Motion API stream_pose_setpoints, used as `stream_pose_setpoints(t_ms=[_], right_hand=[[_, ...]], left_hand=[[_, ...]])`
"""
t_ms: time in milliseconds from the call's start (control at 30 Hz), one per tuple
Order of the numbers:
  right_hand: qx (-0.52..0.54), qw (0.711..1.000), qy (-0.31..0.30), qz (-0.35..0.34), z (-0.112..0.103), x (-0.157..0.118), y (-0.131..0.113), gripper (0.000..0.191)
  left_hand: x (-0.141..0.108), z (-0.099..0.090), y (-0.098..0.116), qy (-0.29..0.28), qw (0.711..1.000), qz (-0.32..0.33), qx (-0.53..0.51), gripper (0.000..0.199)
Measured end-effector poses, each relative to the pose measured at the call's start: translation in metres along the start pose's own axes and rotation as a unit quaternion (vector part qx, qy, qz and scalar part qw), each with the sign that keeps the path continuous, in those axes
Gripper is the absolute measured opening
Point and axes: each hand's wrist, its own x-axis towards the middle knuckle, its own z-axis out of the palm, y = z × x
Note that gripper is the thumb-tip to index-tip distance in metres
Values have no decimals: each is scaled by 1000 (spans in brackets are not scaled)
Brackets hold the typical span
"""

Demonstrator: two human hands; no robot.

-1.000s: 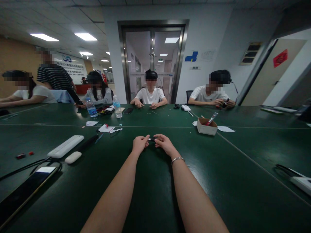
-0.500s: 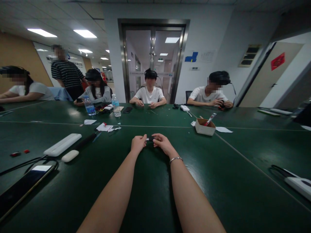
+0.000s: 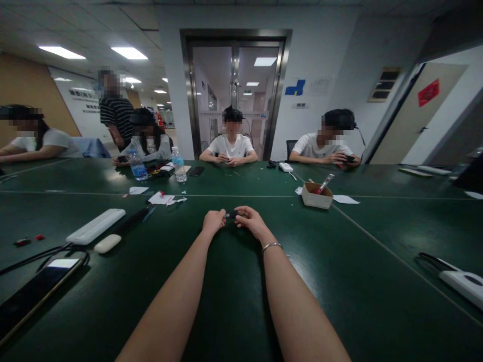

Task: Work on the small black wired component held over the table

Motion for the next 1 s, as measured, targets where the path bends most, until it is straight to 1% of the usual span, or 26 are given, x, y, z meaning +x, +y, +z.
stream_pose_setpoints(t_ms=[267, 400, 500, 600, 733, 833, 933, 1000], right_hand=[[-12, 1000, 6, 2, -1, 3, 4, 37], [-1, 999, 34, 17, -1, 4, 4, 31], [12, 998, 58, 34, -1, 5, 4, 25], [23, 997, 63, 41, -1, 5, 4, 23], [45, 995, 81, 43, -2, 5, 3, 24], [61, 993, 89, 47, -2, 4, 2, 26], [69, 993, 85, 45, -2, 3, 1, 28], [70, 993, 81, 43, -2, 3, 2, 28]], left_hand=[[-12, 0, 1, 30, 998, 42, 27, 49], [-17, 1, 4, 32, 996, 76, 38, 52], [-17, 2, 3, 16, 996, 84, 24, 52], [-17, 2, 1, 8, 996, 94, 7, 49], [-18, -1, 0, 8, 990, 133, -51, 34], [-19, -3, 0, -13, 980, 176, -94, 36], [-17, -3, -3, -18, 971, 214, -104, 31], [-15, -3, -5, -19, 970, 218, -103, 28]])
